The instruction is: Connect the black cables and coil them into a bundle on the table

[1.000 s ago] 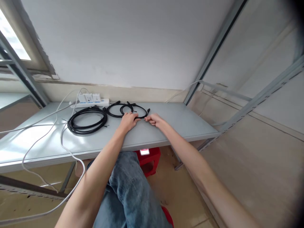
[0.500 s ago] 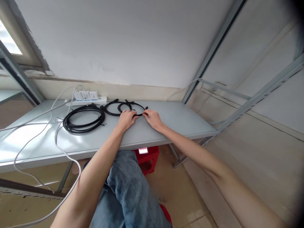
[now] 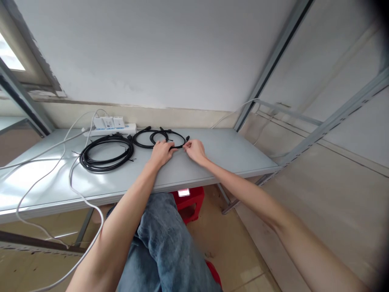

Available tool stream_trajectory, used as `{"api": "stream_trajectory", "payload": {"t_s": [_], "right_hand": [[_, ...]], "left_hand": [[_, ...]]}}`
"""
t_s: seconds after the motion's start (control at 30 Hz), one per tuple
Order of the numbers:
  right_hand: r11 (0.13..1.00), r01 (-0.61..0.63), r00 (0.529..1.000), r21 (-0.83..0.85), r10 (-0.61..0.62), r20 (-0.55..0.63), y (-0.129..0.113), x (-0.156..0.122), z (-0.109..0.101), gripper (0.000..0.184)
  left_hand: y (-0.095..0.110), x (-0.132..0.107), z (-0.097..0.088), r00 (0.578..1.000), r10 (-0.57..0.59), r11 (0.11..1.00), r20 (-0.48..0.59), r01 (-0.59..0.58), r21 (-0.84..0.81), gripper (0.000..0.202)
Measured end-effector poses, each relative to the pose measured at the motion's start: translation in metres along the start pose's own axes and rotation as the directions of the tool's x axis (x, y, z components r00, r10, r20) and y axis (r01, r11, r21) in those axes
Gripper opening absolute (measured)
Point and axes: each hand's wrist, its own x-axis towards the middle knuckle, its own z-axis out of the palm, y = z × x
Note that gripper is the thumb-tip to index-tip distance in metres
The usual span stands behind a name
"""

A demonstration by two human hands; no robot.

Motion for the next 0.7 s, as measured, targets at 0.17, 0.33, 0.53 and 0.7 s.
{"api": "stream_trajectory", "payload": {"t_s": [0.17, 0.33, 0.53, 0.7], "right_hand": [[0.853, -0.421, 0.903, 0.310, 0.361, 0.232, -0.015, 0.007, 0.001, 0.011], [0.975, 0.178, 0.978, -0.132, -0.161, 0.129, -0.001, -0.003, -0.004, 0.008], [0.360, 0.682, 0.697, -0.637, -0.583, 0.417, 0.016, -0.011, -0.015, 0.033], [0.301, 0.662, 0.687, -0.687, -0.610, 0.395, 0.019, -0.002, -0.016, 0.033]], "left_hand": [[0.000, 0.000, 0.000, 1.000, 0.006, 1.000, 0.008, -0.006, 0.007, 0.033], [0.001, -0.001, -0.001, 1.000, 0.008, 1.000, 0.023, -0.008, 0.012, 0.032], [-0.001, 0.001, 0.002, 1.000, 0.006, 1.000, 0.016, -0.006, 0.028, 0.033], [0.000, 0.001, 0.001, 1.000, 0.001, 1.000, 0.014, -0.001, 0.017, 0.033]]}}
